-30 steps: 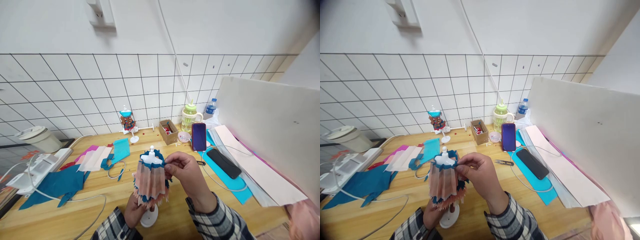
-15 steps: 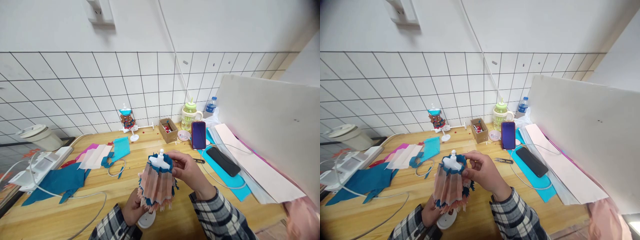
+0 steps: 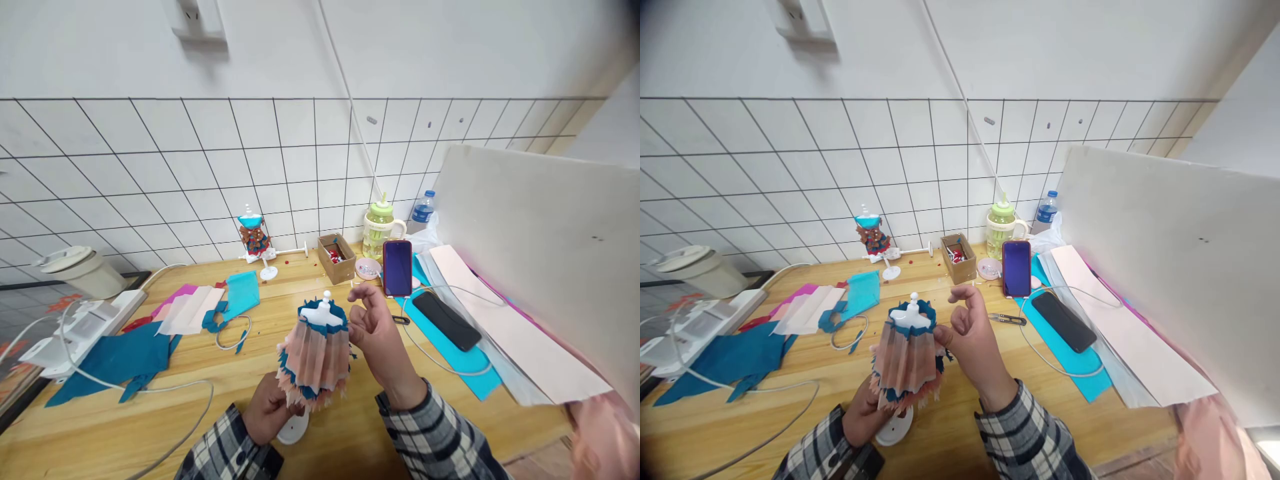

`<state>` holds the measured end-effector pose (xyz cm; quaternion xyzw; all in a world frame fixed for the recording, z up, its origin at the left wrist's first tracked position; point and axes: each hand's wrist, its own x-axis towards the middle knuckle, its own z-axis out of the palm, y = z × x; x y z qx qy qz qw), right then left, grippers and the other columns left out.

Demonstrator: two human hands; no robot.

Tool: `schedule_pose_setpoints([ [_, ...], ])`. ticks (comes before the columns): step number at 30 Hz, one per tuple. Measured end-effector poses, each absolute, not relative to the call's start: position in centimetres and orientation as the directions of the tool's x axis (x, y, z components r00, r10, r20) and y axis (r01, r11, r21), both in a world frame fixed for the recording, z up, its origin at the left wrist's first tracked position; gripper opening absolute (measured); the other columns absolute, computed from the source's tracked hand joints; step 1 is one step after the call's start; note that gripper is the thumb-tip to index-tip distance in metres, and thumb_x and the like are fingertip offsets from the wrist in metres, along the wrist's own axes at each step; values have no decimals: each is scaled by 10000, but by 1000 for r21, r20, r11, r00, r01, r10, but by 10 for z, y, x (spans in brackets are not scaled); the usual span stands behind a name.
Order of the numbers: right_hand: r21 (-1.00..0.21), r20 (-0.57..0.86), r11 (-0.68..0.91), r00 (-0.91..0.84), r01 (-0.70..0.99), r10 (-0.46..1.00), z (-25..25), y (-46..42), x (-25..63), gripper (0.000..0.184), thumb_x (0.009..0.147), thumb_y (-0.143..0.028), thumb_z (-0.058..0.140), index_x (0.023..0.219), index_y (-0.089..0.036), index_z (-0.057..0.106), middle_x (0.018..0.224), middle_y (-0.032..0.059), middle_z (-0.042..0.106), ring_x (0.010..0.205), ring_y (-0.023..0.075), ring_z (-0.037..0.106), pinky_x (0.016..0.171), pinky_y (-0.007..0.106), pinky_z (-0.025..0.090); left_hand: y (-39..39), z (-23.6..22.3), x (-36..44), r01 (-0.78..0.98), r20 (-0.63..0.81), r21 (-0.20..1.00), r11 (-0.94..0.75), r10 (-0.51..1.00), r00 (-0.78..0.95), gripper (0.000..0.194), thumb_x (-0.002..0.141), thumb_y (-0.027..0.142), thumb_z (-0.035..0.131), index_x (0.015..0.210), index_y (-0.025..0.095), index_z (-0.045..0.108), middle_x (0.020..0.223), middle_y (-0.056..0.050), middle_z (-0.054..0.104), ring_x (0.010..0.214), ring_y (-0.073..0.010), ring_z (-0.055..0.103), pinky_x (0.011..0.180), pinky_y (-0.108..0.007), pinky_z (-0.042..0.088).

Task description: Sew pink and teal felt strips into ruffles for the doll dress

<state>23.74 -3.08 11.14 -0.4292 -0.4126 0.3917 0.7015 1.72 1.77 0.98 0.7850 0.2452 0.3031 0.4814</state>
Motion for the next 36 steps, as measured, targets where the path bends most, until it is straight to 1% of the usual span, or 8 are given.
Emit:
schedule_pose_setpoints([
  [4,-909,371,416,396,-31,840,117,-35,230,192,740,-320,755,750,-206,601,721,-24,511,577,92,418,498,211,353,21,4,17,25,325,869,-494,607,725,549,892,595,429,642,169,669,625,-76,659,630,-177,615,629,-281,494],
  [8,-895,440,436,365,97,820,124,-40,228,112,820,-336,682,810,-233,724,754,33,616,706,163,561,602,283,461,22,-4,18,67,350,863,-501,687,637,540,890,585,441,627,165,655,617,-72,663,576,-162,604,573,-260,481],
  [15,-926,377,340,401,162,835,115,-41,229,388,890,-480,561,1210,-273,636,1165,90,631,977,221,597,714,325,524,25,-4,16,322,377,766,-556,795,476,452,887,480,472,604,179,657,559,-35,650,535,-145,605,527,-223,460],
  [19,-907,405,349,256,238,878,108,-36,220,1002,740,-634,664,1529,-254,177,1565,109,242,1419,313,246,1130,485,282,27,3,21,415,399,705,-575,805,438,350,876,393,491,688,183,699,654,-38,695,607,-163,634,589,-243,485],
  [22,-938,342,324,198,120,918,107,-30,210,1257,644,-686,704,1534,-242,-65,1605,133,48,1465,317,114,1157,497,225,27,4,26,453,382,692,-562,817,431,305,862,381,507,756,183,714,750,-56,718,707,-185,651,664,-267,504],
  [25,-945,310,324,227,-29,923,106,-28,205,1267,654,-692,688,1513,-282,-148,1606,134,-24,1462,306,144,1114,485,318,27,3,28,505,335,702,-503,858,390,307,845,376,506,689,184,689,669,-46,697,655,-181,629,628,-261,492],
  [30,-935,352,329,218,137,910,98,-28,210,1295,629,-669,727,1521,-258,-117,1603,150,29,1472,309,23,1161,541,148,26,6,30,553,284,736,-392,919,273,300,788,391,561,594,175,633,536,-10,628,498,-137,564,501,-213,427],
  [36,-953,290,262,209,153,934,98,-22,212,1249,671,-705,667,1525,-228,-109,1604,145,13,1474,286,7,1176,507,129,28,8,32,547,223,761,-348,933,283,305,805,441,589,669,172,632,579,-2,625,506,-127,558,500,-207,414],
])
